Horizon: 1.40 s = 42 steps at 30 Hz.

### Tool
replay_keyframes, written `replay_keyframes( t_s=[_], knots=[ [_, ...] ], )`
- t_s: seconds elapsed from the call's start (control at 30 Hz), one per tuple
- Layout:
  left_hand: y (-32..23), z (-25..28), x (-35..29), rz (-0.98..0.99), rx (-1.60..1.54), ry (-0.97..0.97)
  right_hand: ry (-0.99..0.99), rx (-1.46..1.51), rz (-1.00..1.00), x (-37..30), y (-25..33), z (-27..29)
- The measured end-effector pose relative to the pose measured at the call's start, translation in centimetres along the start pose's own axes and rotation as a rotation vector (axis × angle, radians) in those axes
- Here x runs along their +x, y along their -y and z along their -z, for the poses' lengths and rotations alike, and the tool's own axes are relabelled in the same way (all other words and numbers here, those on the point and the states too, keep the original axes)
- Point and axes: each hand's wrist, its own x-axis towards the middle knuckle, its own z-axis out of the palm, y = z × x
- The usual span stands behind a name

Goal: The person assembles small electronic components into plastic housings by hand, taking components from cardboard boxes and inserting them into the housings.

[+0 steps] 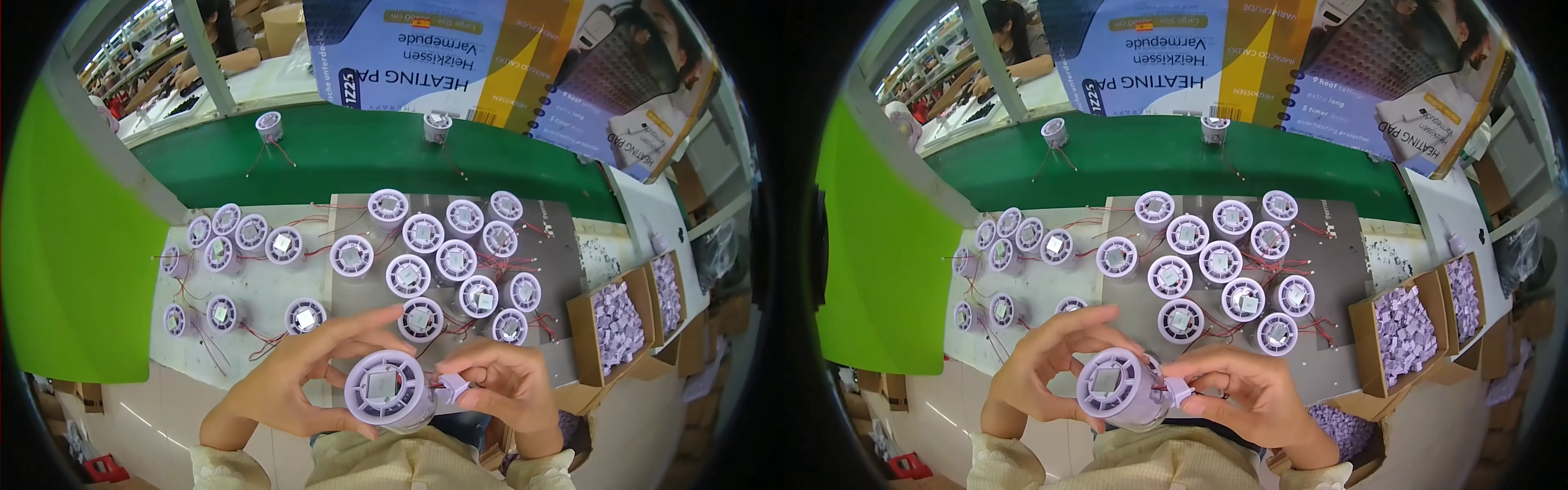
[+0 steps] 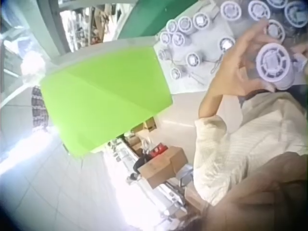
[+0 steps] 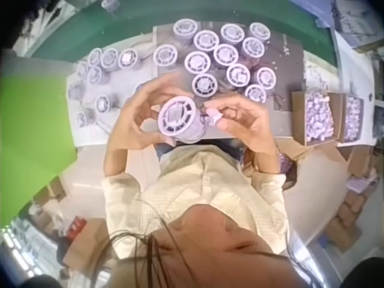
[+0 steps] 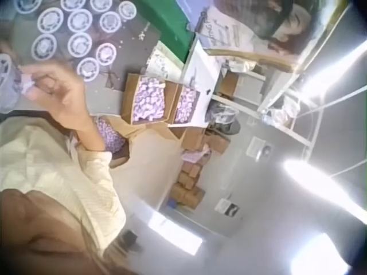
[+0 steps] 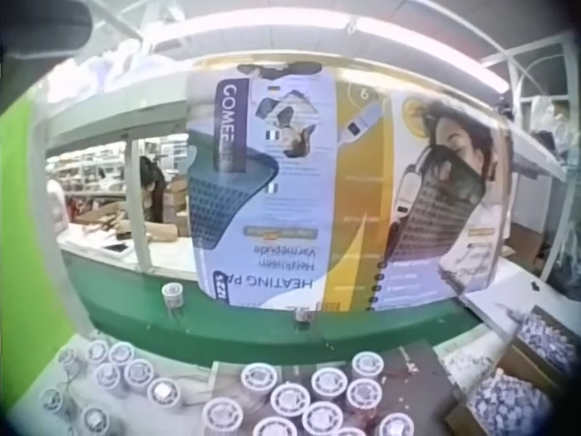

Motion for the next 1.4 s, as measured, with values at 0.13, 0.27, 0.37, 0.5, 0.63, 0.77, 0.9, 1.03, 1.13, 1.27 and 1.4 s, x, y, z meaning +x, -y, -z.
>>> replay_keyframes(
  t_s=[0.13,0.27,0.37,0.5,0.63,0.77,0.9,1.03,1.13,1.27,1.4],
  knots=[
    [0.4,0.1,0.0,-0.026,-0.065,0.015,-0.009,0.063,-0.006,-0.1,0.0,-0.2],
    [0.7,0.2,0.0,-0.027,-0.086,0.011,-0.062,-0.019,0.044,0.3,-0.3,-0.9],
    [0.7,0.1,0.0,-0.014,-0.046,0.010,0.019,-0.294,0.163,0.5,-0.4,-0.3],
    [0.6,-0.1,0.0,0.011,0.024,-0.010,-0.026,-0.506,0.238,0.3,-0.1,-0.7],
    [0.9,-0.3,0.2,-0.010,0.016,-0.030,-0.063,-0.881,0.527,0.4,-0.8,-1.1],
    [1.9,-0.7,0.0,-0.125,-0.007,-0.056,-0.110,-0.939,0.697,0.4,-1.4,-1.4],
    [2.5,-1.0,0.0,-0.199,-0.034,-0.065,-0.075,-0.935,0.703,0.3,-1.4,-0.9],
    [3.4,-0.8,-0.5,-0.233,-0.023,-0.060,-0.039,-0.981,0.735,0.6,-1.5,-0.7],
    [3.1,-0.8,-0.8,-0.230,0.057,-0.061,-0.044,-1.058,0.752,0.6,-0.9,-1.1],
    [2.6,-0.9,-0.9,-0.205,0.044,-0.034,-0.028,-1.058,0.817,0.2,-0.8,-0.7],
    [2.3,-1.3,-0.6,-0.273,0.125,-0.007,0.004,-1.142,0.876,-0.1,0.3,-0.8]
  ],
)
